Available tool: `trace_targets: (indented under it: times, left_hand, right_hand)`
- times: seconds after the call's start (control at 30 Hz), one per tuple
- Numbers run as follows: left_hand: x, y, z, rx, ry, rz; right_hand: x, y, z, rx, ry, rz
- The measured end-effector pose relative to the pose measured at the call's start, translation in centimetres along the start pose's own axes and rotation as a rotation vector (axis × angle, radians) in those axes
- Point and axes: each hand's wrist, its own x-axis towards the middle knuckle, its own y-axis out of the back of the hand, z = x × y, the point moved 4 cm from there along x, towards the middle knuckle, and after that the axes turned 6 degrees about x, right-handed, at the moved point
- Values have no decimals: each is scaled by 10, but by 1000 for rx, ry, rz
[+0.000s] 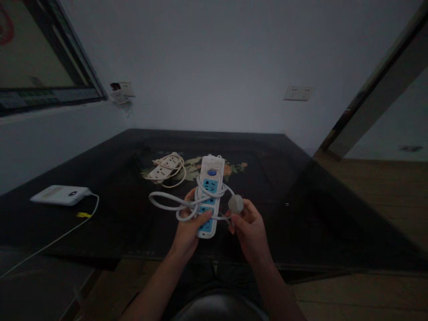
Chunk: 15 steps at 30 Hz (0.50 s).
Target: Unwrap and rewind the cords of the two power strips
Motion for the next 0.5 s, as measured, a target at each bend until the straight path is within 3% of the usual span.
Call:
trace_targets:
  times: [0.27,0.37,0.5]
  left_hand:
    - [3,-2,11,162,-163,-51]
    - [2,-1,15,305,-322,-61]
    - [-4,1,20,493,-474,-111]
  right_hand:
    - [-2,6,-6,-225,32,42]
    - [-3,5,-5,-259,-5,36]
    - [-2,7,-9,-239,64,72]
